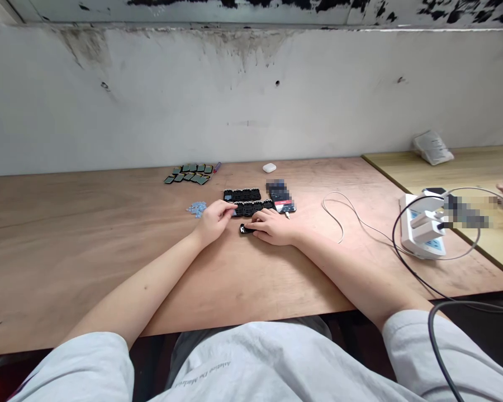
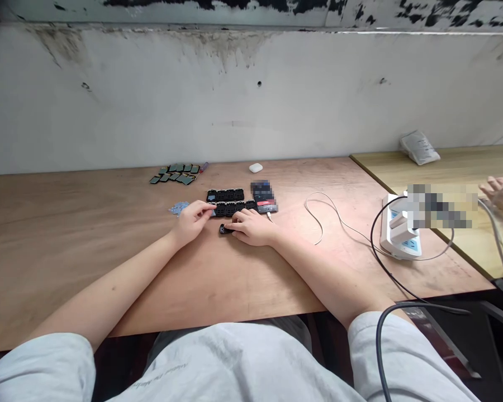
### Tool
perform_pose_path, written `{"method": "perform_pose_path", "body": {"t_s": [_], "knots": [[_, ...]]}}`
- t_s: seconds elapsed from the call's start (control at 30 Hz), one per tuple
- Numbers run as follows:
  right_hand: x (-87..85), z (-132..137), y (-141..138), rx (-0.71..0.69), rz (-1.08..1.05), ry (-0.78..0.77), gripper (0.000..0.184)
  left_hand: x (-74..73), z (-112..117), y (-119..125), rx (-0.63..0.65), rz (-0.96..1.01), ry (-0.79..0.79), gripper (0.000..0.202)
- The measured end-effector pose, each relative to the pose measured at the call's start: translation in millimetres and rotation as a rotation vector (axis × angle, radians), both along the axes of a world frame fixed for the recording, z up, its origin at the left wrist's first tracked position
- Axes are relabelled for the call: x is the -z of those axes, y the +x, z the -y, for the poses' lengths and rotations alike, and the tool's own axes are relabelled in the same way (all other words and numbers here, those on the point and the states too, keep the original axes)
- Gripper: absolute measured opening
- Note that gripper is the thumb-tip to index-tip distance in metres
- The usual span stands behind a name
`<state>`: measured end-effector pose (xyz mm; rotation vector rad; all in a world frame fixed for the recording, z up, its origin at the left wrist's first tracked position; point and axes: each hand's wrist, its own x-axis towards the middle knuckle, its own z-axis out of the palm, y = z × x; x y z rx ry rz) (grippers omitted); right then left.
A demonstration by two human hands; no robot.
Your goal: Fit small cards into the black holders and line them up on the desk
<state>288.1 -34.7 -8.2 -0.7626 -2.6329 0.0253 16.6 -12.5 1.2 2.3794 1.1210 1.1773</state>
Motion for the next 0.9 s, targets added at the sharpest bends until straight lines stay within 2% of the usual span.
{"method": "perform_pose_path", "body": {"t_s": [0.1, 0.17, 0.4, 0.67, 0.9], "knots": [[0.1, -0.4, -0.7, 0.002, -0.029, -0.048, 0.027, -0.8, 16.9, 18.5, 0.147, -0.072, -0.054, 0.021], [-1.1, -0.2, -1.1, 0.016, -0.043, -0.091, 0.02, -1.2, 22.9, 24.9, 0.198, -0.131, -0.054, 0.019], [-2.8, -0.4, -1.1, 0.02, -0.039, -0.093, 0.014, -1.8, 23.7, 24.3, 0.194, -0.121, -0.1, 0.016], [-2.6, -1.0, -2.1, 0.013, -0.039, -0.08, 0.014, 2.0, 19.2, 22.4, 0.222, -0.248, 0.105, 0.019], [-2.9, -0.6, -2.1, 0.008, -0.042, -0.061, 0.013, 0.3, 15.8, 10.9, 0.304, -0.382, 0.172, 0.017]]}}
